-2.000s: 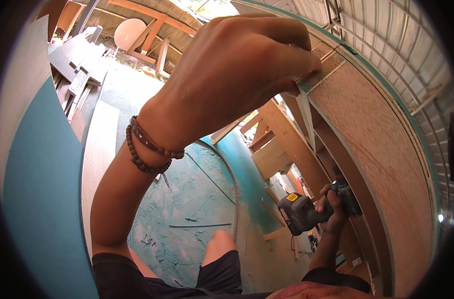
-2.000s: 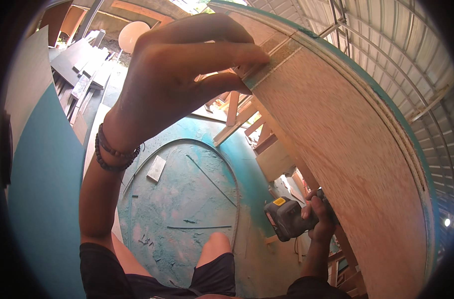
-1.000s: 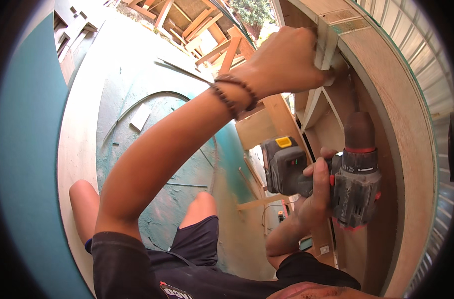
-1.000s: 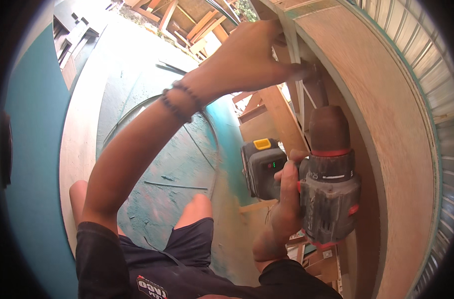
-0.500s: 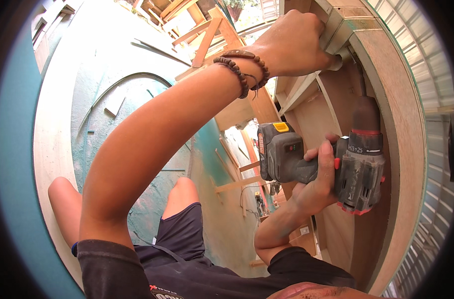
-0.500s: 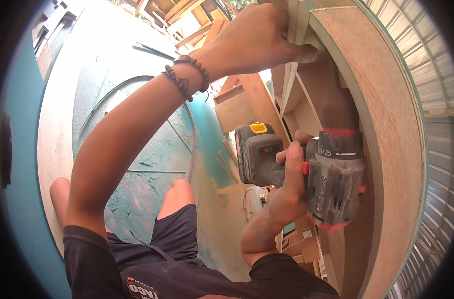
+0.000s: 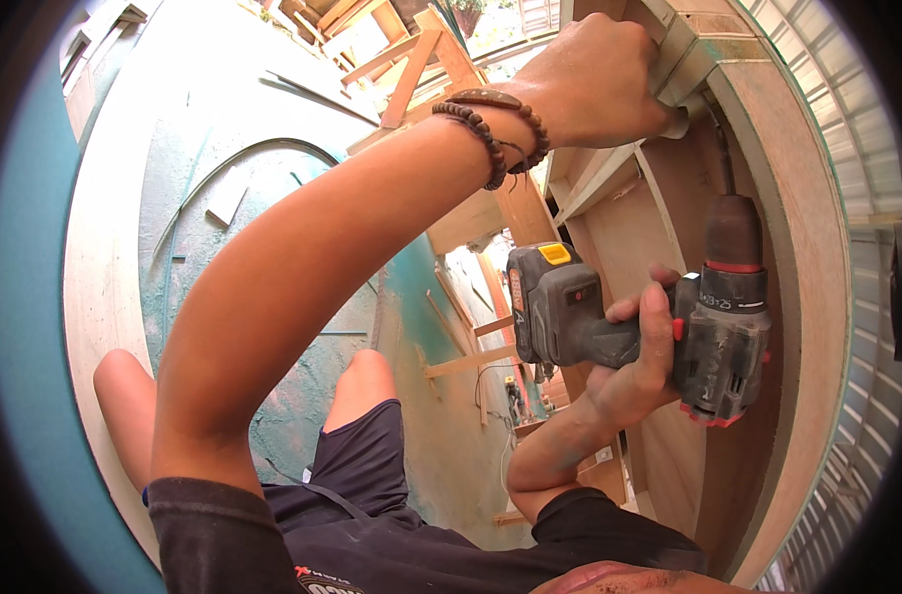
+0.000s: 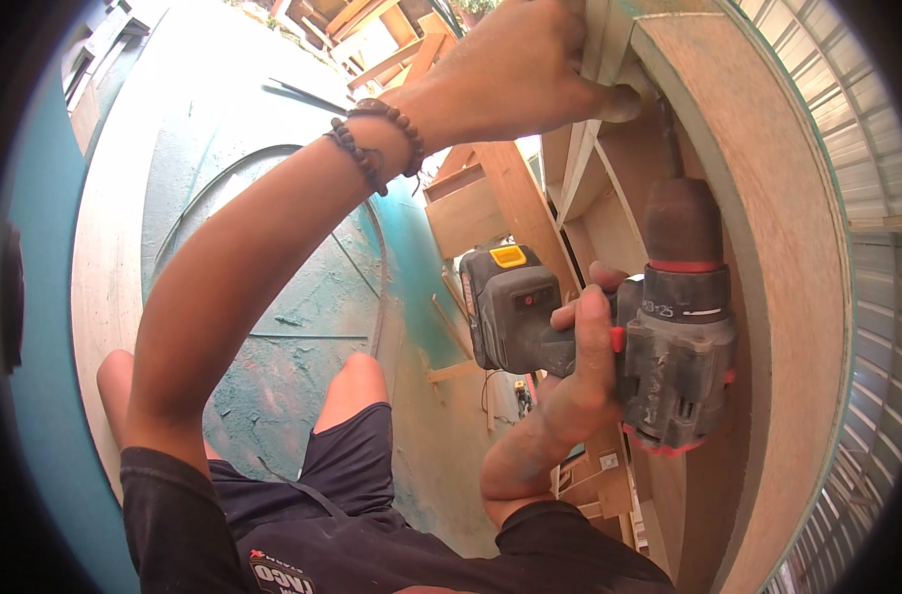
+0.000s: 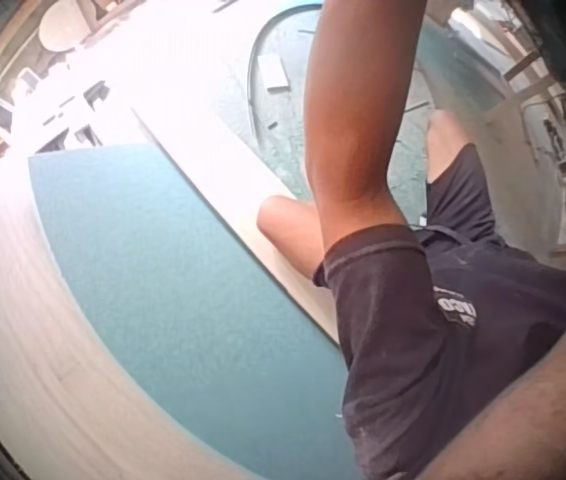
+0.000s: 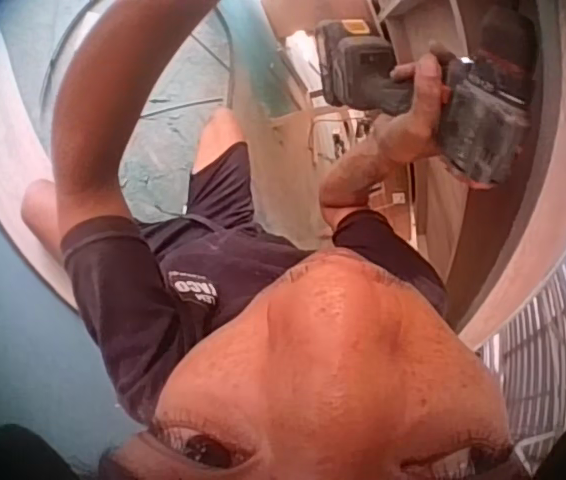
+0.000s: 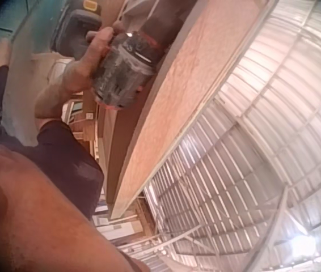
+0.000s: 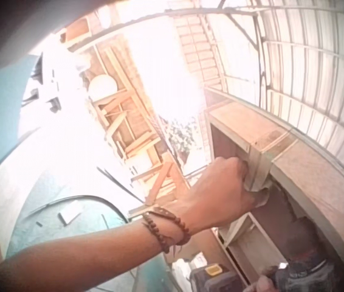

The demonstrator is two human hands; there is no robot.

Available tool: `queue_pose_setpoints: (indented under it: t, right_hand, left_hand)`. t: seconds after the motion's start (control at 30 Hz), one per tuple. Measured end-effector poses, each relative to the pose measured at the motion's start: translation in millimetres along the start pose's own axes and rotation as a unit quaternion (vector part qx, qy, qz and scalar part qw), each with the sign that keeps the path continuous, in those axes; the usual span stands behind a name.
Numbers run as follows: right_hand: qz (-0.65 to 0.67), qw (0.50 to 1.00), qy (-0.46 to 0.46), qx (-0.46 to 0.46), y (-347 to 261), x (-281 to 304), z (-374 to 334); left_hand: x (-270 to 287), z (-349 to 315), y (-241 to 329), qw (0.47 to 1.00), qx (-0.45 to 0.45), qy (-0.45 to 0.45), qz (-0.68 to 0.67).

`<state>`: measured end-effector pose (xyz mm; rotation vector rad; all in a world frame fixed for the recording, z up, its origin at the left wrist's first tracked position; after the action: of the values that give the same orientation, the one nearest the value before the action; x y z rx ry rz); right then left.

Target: The person uses a power drill to drive screws into a wooden frame, positions small wood pieces, and wipes dust off the work surface while sitting on the floor.

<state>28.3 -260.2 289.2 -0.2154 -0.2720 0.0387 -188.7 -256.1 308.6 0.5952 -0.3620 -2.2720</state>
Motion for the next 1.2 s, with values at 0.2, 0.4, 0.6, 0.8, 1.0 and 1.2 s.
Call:
queue_pose_setpoints:
  t: [0.2,0.4,0.6,0.8,1.0,1.2]
  right_hand:
    - [0.179,0.961,-0.134,-0.164,-15.4,24.3,12.3]
    - [0.143,0.938,-0.222,-0.223,-22.6,54.8,41.6]
    - [0.100,0.956,-0.192,-0.198,-26.0,55.9,37.5]
    - [0.087,0.964,-0.131,-0.215,-16.4,58.1,29.1]
    - [0.060,0.975,-0.119,-0.179,-16.6,55.1,28.0]
    - [0.123,0.953,-0.197,-0.193,-31.9,50.3,36.9]
  left_hand:
    - [1.8,-1.6,-5.0,0.999,-0.018,-0.006,0.027]
    - [3.7,-2.8,0.9,0.999,-0.042,-0.005,-0.010]
    - [-2.7,-0.8,-1.7,0.998,-0.054,0.007,-0.005]
    - [-1.8,-3.0,-1.5,0.998,-0.054,0.003,-0.010]
    - [-1.3,-0.9,-1.5,0.999,-0.046,-0.003,-0.021]
    - [-2.5,-1.5,-2.5,0.998,-0.051,0.014,-0.019]
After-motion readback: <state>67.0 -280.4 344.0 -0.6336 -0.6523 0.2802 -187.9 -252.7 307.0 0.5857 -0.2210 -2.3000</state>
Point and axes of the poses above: each hand's wrist, its own z-axis towards the middle knuckle, its own x-axis out of the back of the hand, y = z × x, the point moved 1 cm from there along z, towards the middle knuckle, and after that the axes turned 1 degree about -y, right-handed, at the moved point
